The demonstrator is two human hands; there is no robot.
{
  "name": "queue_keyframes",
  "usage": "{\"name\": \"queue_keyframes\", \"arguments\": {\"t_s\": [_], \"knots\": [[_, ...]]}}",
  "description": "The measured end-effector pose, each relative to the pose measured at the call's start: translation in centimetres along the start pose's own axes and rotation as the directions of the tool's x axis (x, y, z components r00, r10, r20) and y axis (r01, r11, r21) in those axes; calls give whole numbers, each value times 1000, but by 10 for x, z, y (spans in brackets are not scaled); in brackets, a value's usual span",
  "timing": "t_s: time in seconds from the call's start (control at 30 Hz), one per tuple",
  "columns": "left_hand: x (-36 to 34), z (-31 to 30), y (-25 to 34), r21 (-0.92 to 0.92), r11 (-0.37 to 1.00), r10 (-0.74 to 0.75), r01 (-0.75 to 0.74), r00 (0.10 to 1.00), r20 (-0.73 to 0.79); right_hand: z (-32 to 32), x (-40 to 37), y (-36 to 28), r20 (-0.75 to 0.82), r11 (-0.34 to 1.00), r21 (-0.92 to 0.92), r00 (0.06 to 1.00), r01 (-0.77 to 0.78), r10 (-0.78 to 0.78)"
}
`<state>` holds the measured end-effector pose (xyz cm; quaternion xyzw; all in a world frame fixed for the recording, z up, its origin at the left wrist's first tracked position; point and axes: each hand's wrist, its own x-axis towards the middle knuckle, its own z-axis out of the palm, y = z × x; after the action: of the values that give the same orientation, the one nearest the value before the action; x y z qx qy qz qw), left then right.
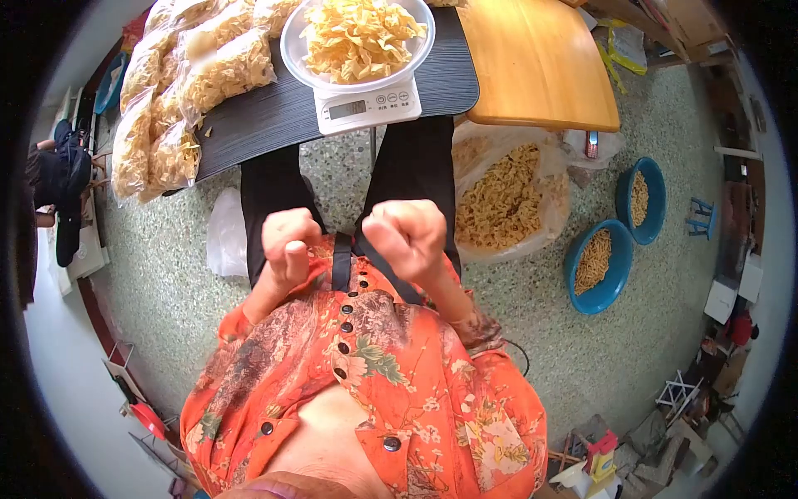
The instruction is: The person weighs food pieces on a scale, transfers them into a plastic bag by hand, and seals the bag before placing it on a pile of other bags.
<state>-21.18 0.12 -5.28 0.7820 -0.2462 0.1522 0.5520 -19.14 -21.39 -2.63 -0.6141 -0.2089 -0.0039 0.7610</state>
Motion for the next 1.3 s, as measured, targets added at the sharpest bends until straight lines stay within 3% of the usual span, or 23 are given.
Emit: {"name": "queue_keyframes", "arguments": {"t_s": [0.07,0.1,0.17,0.2,0.23,0.27,0.3,0.33,0.4,0.47,0.53,0.6,0.67,0.7,0.8,0.87,0.93,0.97,1.03,1.17,1.23,1.27,1.3], "knots": [[-17,15,-10,-29,998,-52,53,999,13,1,-6,27,-80,944,260,970,-203,231],[-20,19,-14,-2,997,-75,75,996,58,-1,-4,29,-79,943,262,970,-204,231],[-24,18,-22,29,990,-143,141,980,135,0,2,29,-75,785,579,945,-220,319],[-32,25,-49,130,980,-167,150,977,133,-11,6,32,-155,775,619,948,-125,277],[-30,28,-57,27,952,-307,306,942,135,-19,8,36,-229,804,592,944,-60,239],[-30,31,-63,-73,887,-441,456,884,157,-28,8,40,-307,828,560,930,5,202],[-36,32,-74,-237,673,-662,701,713,232,-42,8,44,-378,864,503,906,28,191],[-38,33,-84,-366,511,-741,778,614,272,-61,7,49,-451,896,441,875,47,175],[-41,25,-90,-551,351,-767,757,570,294,-94,-3,63,-624,911,412,734,15,270],[-44,26,-98,-541,354,-774,763,564,289,-144,-27,100,-748,924,342,546,-168,377],[-45,29,-102,-615,326,-771,718,578,267,-176,-56,136,-793,879,363,393,-309,466],[-44,31,-102,-627,280,-782,727,552,291,-211,-93,179,-756,828,456,349,-326,554],[-44,29,-99,-634,254,-792,730,533,297,-220,-114,197,-740,642,464,131,-610,660],[-44,28,-96,-620,244,-789,746,525,321,-252,-157,242,-638,624,556,199,-550,744],[-47,33,-99,-647,236,-804,725,519,289,-252,-174,246,-684,651,583,139,-487,716],[-40,26,-96,-639,216,-814,739,497,299,-234,-157,228,-785,640,532,-41,-554,618],[-31,25,-82,-638,191,-838,746,462,290,-236,-170,237,-831,659,432,12,-616,556],[-26,28,-74,-628,225,-835,745,479,270,-237,-176,239,-836,660,440,-9,-609,548],[-27,30,-73,-615,216,-828,758,476,295,-240,-181,240,-846,719,386,88,-578,526],[-27,29,-76,-629,174,-806,757,477,350,-249,-172,243,-853,679,352,78,-645,517],[-29,26,-77,-633,155,-808,759,466,361,-241,-157,230,-885,549,237,55,-802,463],[-29,26,-78,-632,166,-808,757,472,352,-243,-156,225,-885,547,242,48,-801,462],[-30,26,-77,-629,178,-810,757,476,343,-250,-160,227,-906,396,5,164,-918,391]]}}
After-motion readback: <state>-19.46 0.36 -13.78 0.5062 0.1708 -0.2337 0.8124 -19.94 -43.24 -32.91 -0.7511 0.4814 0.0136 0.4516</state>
